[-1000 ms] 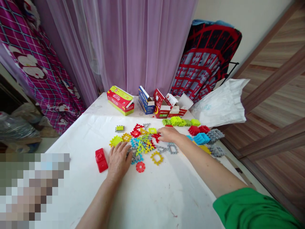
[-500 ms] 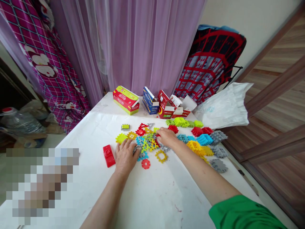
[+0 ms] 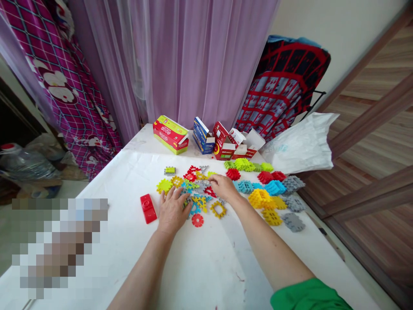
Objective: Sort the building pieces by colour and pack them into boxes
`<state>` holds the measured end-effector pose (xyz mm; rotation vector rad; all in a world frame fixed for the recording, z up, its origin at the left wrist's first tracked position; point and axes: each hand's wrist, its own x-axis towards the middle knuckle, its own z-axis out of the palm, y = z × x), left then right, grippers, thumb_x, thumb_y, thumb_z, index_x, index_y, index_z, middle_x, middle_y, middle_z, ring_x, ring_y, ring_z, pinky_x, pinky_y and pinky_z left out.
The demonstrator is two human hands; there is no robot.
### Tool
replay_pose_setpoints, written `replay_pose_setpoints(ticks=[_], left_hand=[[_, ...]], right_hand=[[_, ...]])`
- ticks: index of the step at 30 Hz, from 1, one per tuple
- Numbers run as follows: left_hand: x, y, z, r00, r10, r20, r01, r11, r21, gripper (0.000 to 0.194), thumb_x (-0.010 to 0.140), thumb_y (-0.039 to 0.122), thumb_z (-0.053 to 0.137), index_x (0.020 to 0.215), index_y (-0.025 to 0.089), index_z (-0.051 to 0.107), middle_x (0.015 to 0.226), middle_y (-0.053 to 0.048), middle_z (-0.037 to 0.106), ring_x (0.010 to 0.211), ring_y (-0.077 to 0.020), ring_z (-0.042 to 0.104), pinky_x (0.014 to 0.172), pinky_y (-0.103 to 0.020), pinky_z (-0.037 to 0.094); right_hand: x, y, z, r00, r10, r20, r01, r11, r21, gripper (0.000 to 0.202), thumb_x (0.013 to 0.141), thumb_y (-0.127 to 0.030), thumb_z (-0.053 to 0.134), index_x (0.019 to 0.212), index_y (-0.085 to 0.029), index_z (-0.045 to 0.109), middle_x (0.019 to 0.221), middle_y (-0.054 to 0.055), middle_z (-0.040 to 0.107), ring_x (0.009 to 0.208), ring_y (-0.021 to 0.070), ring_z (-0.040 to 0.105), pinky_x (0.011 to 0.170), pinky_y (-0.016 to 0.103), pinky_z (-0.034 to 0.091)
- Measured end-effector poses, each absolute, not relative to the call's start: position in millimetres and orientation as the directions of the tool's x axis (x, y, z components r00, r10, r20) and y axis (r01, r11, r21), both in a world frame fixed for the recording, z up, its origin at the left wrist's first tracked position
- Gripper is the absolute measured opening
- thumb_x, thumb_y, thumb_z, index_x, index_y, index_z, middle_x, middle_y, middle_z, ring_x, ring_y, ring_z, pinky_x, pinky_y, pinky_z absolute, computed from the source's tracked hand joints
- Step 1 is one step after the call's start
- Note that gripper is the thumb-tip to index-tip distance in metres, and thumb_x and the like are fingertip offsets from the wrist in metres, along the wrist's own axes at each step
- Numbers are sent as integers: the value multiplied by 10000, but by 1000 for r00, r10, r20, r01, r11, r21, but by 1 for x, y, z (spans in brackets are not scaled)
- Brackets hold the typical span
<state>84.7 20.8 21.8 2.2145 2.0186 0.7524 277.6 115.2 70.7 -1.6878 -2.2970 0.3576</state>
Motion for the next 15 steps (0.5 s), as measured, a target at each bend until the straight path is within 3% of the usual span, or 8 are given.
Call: replay_pose_setpoints(ticks=[5,8,13,15], left_hand=[[86,22,22,9,948,318,915,-136,380,285,877,385,532,1108,306,679,1323,-48,602,1304,-326,449,1100,-596,236],[86,22,23,10,948,319,914,-138,382,280,877,383,530,1099,297,678,1324,-55,600,1293,-334,458,1086,-602,251],[86,21,24,6,946,325,906,-143,399,258,875,376,533,1070,300,683,1294,-49,621,1272,-325,480,1087,-596,255],[86,21,25,7,947,321,906,-142,399,264,887,379,514,1072,291,680,1293,-50,621,1269,-318,485,1085,-591,261]], right_hand=[[299,111,73,-273,959,-77,953,258,-160,251,809,-213,549,986,-238,725,987,22,745,934,175,667,785,236,463],[293,101,70,-302,945,-124,952,292,-94,245,800,-252,570,997,-260,715,1004,12,740,938,177,664,747,235,459],[278,103,82,-339,922,-188,940,342,-20,164,767,-228,576,768,-260,737,879,18,743,864,190,665,680,242,449],[271,113,89,-348,923,-162,935,353,4,194,780,-228,550,802,-262,740,925,26,738,890,193,658,690,247,450]])
